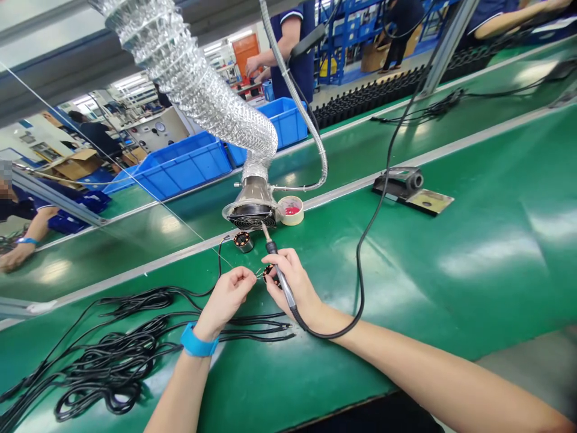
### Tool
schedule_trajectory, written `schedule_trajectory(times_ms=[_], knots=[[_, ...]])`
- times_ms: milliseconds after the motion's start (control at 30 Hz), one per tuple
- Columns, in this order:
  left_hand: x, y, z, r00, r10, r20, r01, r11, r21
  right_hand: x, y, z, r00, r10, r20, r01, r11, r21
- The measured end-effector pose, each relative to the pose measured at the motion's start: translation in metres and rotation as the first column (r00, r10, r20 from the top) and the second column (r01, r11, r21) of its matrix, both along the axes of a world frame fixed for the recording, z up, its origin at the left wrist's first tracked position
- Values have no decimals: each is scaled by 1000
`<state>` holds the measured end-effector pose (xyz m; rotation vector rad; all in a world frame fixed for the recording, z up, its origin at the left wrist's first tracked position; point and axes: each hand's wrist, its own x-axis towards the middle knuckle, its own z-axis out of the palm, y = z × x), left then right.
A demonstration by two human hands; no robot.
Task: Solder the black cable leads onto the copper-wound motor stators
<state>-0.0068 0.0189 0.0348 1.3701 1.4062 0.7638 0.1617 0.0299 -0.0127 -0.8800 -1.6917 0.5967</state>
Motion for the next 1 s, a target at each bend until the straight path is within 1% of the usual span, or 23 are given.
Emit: schedule_trajectory(times_ms=[133,233,333,400,467,633,800,900,1000], knots=[[0,0,0,1000,0,-16,0,1000,-10,4,-1,10,996,-87,7,87,995,39],[0,0,0,999,-19,-26,19,999,-28,10,-2,21,987,-149,-52,154,982,109],[-1,0,0,999,-35,-31,33,998,-47,17,-5,28,979,-162,-122,183,966,185],[-1,0,0,999,-32,-19,31,998,-61,21,-8,30,981,-144,-130,170,960,224],[-1,1,1,1000,-19,0,18,997,-73,23,-11,30,988,-98,-120,127,955,267],[0,0,2,999,5,33,-2,996,-88,20,-14,27,991,-13,-132,59,934,352],[1,-1,2,999,17,36,-14,997,-81,17,-12,22,996,10,-93,23,937,348],[1,0,2,999,21,32,-18,997,-72,17,-11,21,995,-2,-99,36,938,344],[0,0,2,999,29,31,-26,997,-70,17,-11,21,995,-9,-103,41,950,310]])
